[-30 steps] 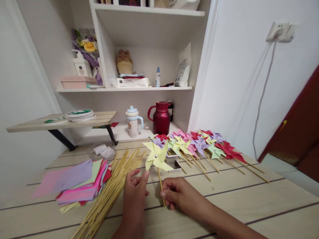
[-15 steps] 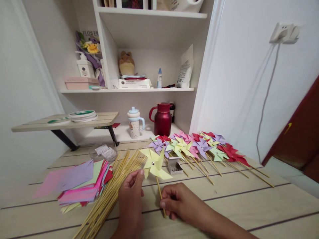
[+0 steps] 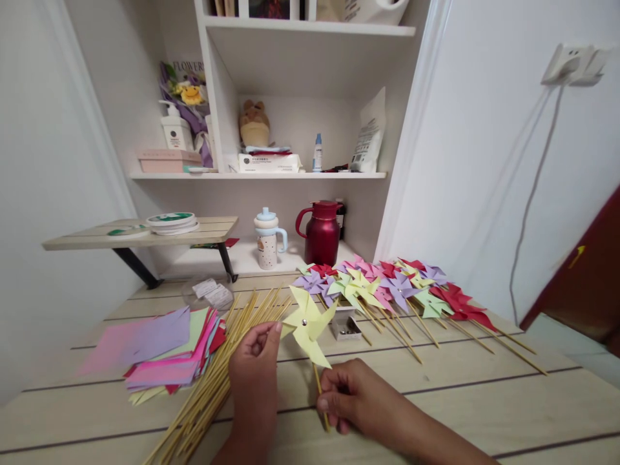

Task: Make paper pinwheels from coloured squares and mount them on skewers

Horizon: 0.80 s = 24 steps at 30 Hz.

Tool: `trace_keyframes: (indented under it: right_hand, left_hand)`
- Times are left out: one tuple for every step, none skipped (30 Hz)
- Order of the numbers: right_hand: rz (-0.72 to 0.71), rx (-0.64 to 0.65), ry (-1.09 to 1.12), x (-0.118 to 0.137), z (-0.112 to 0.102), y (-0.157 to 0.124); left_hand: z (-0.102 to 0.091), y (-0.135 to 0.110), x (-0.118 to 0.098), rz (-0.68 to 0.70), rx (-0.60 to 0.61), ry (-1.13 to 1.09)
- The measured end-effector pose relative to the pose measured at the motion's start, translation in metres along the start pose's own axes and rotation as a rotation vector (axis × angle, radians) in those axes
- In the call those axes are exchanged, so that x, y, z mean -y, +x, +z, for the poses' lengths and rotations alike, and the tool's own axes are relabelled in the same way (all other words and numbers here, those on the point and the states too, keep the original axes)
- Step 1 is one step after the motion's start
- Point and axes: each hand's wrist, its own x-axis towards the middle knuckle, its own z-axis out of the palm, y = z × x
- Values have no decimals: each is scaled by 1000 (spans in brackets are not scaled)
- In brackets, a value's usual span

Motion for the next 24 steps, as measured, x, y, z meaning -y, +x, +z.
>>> trace_keyframes:
  right_hand:
    - [10,1,-5,0,0,-1]
    - [17,4,-12,0,0,-1]
    - [20,10,-20,0,-1,-2]
    - [21,17,-28,0,-1,-2]
    - [19,22,-36,-1,-1,-2]
    - [14,28,-43,-1,-1,-2]
    - [9,31,-50,-1,-1,-3]
    - [7,33,-59,-2,-1,-3]
    - [6,36,-67,-2,-2,-3]
    - [3,40,-75,-3,-2,-3]
    - [1,45,-81,-3,-2,-3]
    - [0,50,-82,-3,-2,-4]
    - [0,52,-78,-3,-2,-4]
    - [-1,53,-69,-3,-2,-4]
    - [0,52,-57,-4,-1,-3]
    - [-1,46,-43,-4,-1,-3]
    - [-4,34,-25,-4,0,-1]
    - [-12,17,-2,-5,1,0]
    - [-25,-6,24,-6,1,2]
    - [-43,-32,53,-6,2,4]
    - [-63,-59,78,-6,2,6]
    - [-83,-87,97,-7,1,7]
    - [-101,-112,107,-7,1,9]
    - [-116,-133,113,-6,0,10]
  left_hand:
    - [0,2,1,12,-5,-3]
    - [-1,3,2,25,-7,-3]
    - [-1,5,3,41,-8,1]
    - [-1,6,5,62,-11,11]
    - [-2,8,8,90,-13,29]
    - [-2,10,10,122,-15,53]
    - [-3,11,12,157,-14,77]
    - [-4,13,14,195,-13,99]
    - [-4,14,16,230,-10,114]
    - [-5,15,17,261,-4,126]
    - [-6,15,17,281,0,136]
    - [-6,16,17,288,1,143]
    - [-6,16,16,283,1,144]
    - [-6,15,15,269,3,138]
    - [-6,14,13,252,8,123]
    - [-6,13,12,237,14,102]
    - [-6,11,11,229,25,76]
    - [-5,10,11,232,35,50]
    - [-4,8,11,244,46,30]
    - [-4,7,13,262,60,16]
    - [-3,6,15,279,81,5]
    - [-2,5,18,296,110,-1]
    - [-1,4,21,305,147,-6]
    - [1,4,24,298,188,-9]
